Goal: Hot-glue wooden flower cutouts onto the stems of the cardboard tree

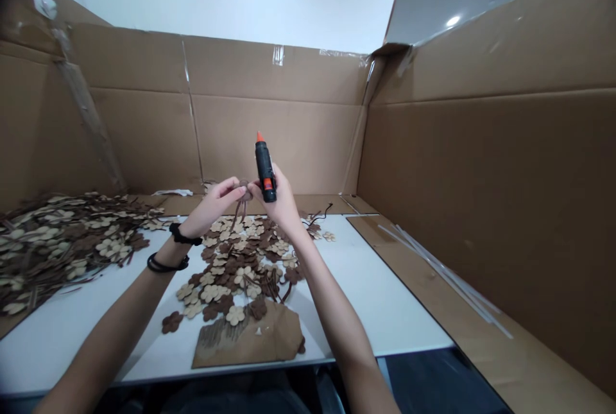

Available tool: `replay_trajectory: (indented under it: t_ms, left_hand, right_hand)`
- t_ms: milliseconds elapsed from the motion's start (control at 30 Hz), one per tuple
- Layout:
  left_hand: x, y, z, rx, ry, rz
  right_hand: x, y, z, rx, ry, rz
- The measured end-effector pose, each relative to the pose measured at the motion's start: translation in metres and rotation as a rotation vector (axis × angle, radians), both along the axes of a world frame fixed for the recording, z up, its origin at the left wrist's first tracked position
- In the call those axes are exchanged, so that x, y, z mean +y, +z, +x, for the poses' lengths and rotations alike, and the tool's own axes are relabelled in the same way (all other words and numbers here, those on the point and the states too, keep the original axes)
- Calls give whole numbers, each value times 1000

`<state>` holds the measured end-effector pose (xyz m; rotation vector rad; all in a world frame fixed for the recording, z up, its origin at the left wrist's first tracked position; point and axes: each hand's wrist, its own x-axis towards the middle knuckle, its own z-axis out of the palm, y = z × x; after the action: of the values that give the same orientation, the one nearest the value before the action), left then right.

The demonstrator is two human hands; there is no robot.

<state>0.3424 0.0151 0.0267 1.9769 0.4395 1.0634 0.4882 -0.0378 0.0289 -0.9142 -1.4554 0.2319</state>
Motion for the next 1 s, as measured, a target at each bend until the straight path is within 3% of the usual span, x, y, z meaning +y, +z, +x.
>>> replay_trajectory:
  t_ms: [300,667,767,867,933,1000]
  left_hand:
    - [-1,-6,6,-142,-98,-24]
    - [10,-3,-3,-77,-32,172]
    - [29,-1,-20,264,-126,227]
    - [58,-4,-45,634,-209,125]
    - [79,-10,-65,623,-130,23]
    - [97,-16,-87,297,25,-35]
  right_hand:
    - [-3,1,-1,13,-27,16]
    - [-5,4,2,-47,-62,15]
    - [-6,8,14,-52,-98,21]
    - [-13,14,27,13,-123,18]
    - [-20,18,35,58,-140,26]
    - [-27,22,42,90,-156,47]
